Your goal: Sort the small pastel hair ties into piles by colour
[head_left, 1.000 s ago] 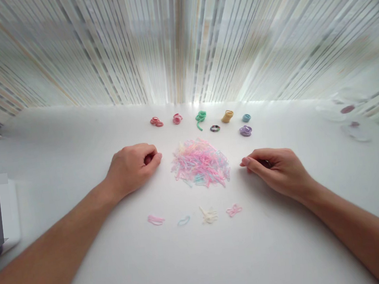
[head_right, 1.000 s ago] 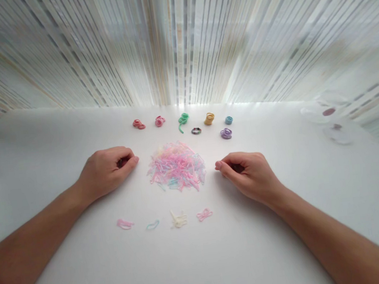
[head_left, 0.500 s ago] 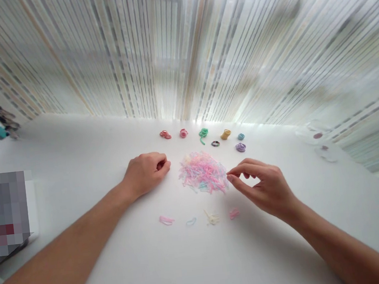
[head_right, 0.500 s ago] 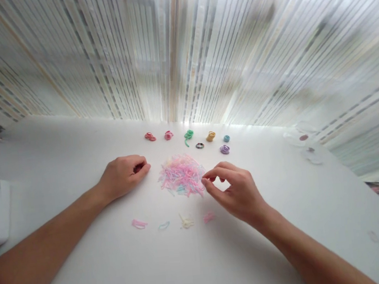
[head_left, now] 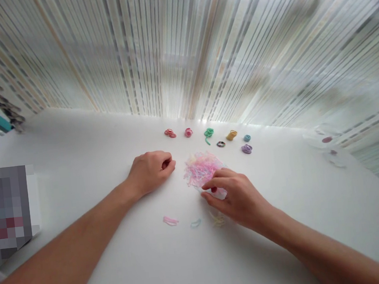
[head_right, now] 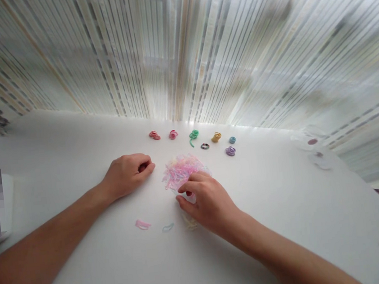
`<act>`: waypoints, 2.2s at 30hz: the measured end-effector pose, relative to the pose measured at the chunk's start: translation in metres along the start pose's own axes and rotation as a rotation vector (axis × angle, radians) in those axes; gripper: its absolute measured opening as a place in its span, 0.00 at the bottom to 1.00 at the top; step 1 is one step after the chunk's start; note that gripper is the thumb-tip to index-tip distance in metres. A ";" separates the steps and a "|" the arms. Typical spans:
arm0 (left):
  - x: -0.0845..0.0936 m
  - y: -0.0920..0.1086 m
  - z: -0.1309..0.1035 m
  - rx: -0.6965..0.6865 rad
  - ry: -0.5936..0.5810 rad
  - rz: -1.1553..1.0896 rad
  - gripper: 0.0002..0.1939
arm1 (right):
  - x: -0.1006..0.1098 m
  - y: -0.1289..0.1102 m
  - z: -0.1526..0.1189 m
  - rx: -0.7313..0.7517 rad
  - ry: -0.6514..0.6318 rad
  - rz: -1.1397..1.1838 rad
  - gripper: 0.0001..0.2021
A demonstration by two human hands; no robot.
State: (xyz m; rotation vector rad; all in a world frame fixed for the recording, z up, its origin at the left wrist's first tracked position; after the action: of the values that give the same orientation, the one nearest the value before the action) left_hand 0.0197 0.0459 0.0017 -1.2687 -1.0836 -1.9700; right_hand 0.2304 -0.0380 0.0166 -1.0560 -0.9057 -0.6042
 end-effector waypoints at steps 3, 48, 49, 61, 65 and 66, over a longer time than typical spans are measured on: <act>0.000 0.000 0.000 0.008 0.000 0.008 0.18 | -0.003 0.000 0.001 0.013 -0.002 -0.051 0.04; 0.000 0.004 0.002 0.015 0.013 0.027 0.16 | -0.001 -0.035 -0.031 0.349 -0.266 0.123 0.12; 0.000 0.004 0.002 0.015 0.014 0.026 0.16 | -0.001 -0.035 -0.031 0.352 -0.261 0.120 0.12; 0.001 0.002 0.001 0.032 -0.006 0.019 0.16 | 0.044 -0.019 -0.013 0.302 -0.060 0.081 0.08; 0.002 0.001 0.001 0.047 -0.023 0.015 0.17 | 0.081 0.033 0.006 -0.049 0.194 0.095 0.07; 0.002 0.001 0.001 0.052 -0.029 0.017 0.17 | 0.086 0.049 0.010 -0.156 0.234 0.136 0.09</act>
State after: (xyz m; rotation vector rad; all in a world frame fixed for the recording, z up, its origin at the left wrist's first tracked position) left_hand 0.0196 0.0460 0.0037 -1.2780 -1.1271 -1.9037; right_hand 0.3098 -0.0097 0.0693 -1.1501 -0.5853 -0.6765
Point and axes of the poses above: each hand's wrist, its own z-axis towards the middle knuckle, its own x-axis out of the back of the hand, y = z × x, the point moved 5 cm from there along z, towards the middle knuckle, and after that the axes turned 8 degrees about -x, right-handed, at the moved point
